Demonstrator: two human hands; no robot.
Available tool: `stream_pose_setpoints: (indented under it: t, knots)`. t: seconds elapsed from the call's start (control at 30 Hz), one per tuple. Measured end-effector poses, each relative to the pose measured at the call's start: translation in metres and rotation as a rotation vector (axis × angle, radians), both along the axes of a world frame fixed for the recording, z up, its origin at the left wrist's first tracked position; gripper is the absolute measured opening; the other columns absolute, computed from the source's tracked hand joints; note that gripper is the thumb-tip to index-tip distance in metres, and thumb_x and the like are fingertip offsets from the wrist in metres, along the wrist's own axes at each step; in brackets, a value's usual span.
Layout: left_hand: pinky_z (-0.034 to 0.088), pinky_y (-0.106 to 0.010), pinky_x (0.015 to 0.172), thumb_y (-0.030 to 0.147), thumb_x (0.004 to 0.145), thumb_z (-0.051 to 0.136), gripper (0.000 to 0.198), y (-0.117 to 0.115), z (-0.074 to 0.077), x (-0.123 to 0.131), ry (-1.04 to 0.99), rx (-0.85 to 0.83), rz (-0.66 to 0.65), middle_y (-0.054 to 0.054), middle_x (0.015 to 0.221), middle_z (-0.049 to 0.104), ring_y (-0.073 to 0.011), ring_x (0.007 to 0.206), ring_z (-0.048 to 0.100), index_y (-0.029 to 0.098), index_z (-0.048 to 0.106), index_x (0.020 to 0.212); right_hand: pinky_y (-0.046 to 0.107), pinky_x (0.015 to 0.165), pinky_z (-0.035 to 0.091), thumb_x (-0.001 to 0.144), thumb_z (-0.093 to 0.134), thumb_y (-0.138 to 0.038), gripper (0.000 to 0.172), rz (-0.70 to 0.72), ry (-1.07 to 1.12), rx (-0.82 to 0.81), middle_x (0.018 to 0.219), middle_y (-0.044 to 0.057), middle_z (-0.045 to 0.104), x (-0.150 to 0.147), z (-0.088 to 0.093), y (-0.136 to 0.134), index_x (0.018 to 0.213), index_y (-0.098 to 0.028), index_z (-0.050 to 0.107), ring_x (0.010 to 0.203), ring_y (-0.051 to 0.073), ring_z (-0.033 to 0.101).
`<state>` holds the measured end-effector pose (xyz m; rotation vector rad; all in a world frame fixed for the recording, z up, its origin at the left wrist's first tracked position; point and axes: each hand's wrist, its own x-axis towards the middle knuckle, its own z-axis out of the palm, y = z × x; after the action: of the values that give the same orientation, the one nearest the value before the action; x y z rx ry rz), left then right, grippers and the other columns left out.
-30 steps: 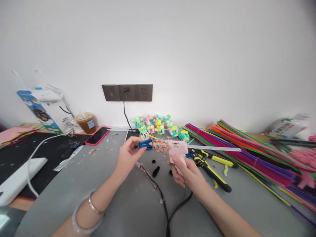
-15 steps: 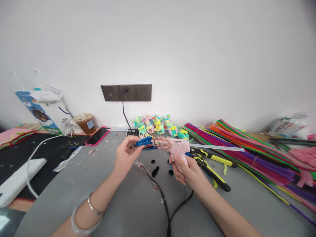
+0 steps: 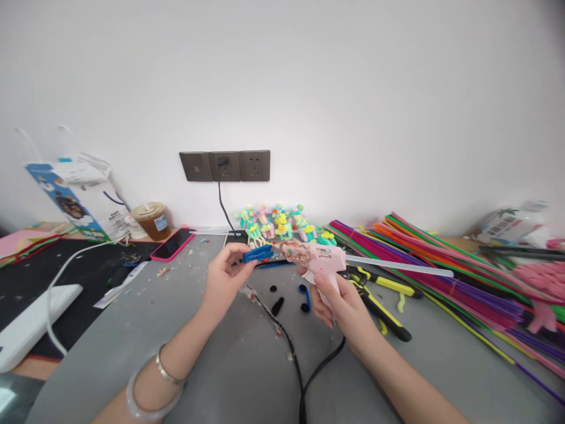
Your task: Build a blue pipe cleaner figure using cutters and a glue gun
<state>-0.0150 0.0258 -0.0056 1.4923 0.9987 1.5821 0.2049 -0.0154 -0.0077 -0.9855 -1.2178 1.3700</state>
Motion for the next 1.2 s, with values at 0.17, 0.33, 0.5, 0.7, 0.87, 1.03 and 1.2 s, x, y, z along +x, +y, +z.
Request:
stream_pose_setpoints:
  t: [0.17,0.33,0.5,0.7,0.87,1.03,1.2]
  knots:
    - [0.057,-0.026,0.074,0.026,0.075,0.076,0.019,-0.0019,0.0005,0.0021,0.033,-0.028,-0.023,-0.003,0.088,0.065,-0.0166,0.085,0.064,0.018,0.064,0.088,0.021,0.036,0.025,0.081,0.061,-0.069,0.055,0.064,0.007,-0.003,0.043,-0.012,0.035,-0.0022,-0.0005,-0.0031,0.094,-0.015,0.058,0.034,0.005,0.027]
    - [0.057,-0.026,0.073,0.025,0.074,0.076,0.019,-0.0032,0.0015,0.0041,0.060,-0.057,-0.051,-0.004,0.088,0.065,-0.0164,0.084,0.063,0.018,0.064,0.089,0.020,0.036,0.025,0.083,0.060,-0.068,0.053,0.112,-0.009,-0.009,0.043,-0.012,0.035,-0.0034,-0.0035,-0.0041,0.092,-0.016,0.058,0.034,0.005,0.026]
    - [0.056,-0.025,0.069,0.025,0.073,0.076,0.019,-0.0043,0.0024,0.0055,0.067,-0.038,-0.066,-0.004,0.087,0.067,-0.0164,0.081,0.064,0.018,0.064,0.087,0.020,0.034,0.023,0.081,0.060,-0.069,0.053,0.132,-0.007,-0.015,0.043,-0.012,0.035,-0.0050,-0.0041,-0.0043,0.089,-0.017,0.056,0.034,0.005,0.026]
    - [0.056,-0.025,0.071,0.024,0.074,0.076,0.018,-0.0043,0.0018,0.0048,0.062,-0.046,-0.070,-0.004,0.088,0.067,-0.0165,0.083,0.064,0.018,0.065,0.087,0.020,0.034,0.024,0.080,0.061,-0.070,0.052,0.113,-0.011,-0.025,0.043,-0.012,0.035,-0.0059,-0.0048,-0.0036,0.085,-0.018,0.054,0.033,0.005,0.027]
    - [0.057,-0.026,0.073,0.024,0.074,0.076,0.018,-0.0037,0.0021,0.0031,0.045,-0.057,-0.049,-0.003,0.087,0.065,-0.0164,0.084,0.063,0.018,0.064,0.087,0.020,0.034,0.024,0.078,0.062,-0.071,0.054,0.088,-0.026,-0.038,0.041,-0.012,0.034,-0.0058,-0.0023,-0.0031,0.083,-0.017,0.055,0.033,0.005,0.027]
    - [0.056,-0.026,0.073,0.026,0.075,0.076,0.019,-0.0034,0.0023,0.0020,0.040,-0.063,-0.049,-0.004,0.088,0.064,-0.0172,0.085,0.063,0.018,0.064,0.088,0.020,0.034,0.024,0.076,0.062,-0.073,0.057,0.056,-0.027,-0.047,0.042,-0.012,0.035,-0.0057,0.0003,-0.0028,0.082,-0.017,0.055,0.033,0.005,0.027]
    - [0.056,-0.024,0.074,0.025,0.076,0.077,0.020,-0.0019,0.0011,0.0002,0.020,-0.070,-0.050,-0.003,0.090,0.064,-0.0161,0.086,0.063,0.018,0.064,0.089,0.019,0.034,0.025,0.073,0.062,-0.076,0.058,0.037,-0.041,-0.060,0.042,-0.012,0.034,-0.0055,0.0024,-0.0025,0.078,-0.018,0.053,0.033,0.005,0.027]
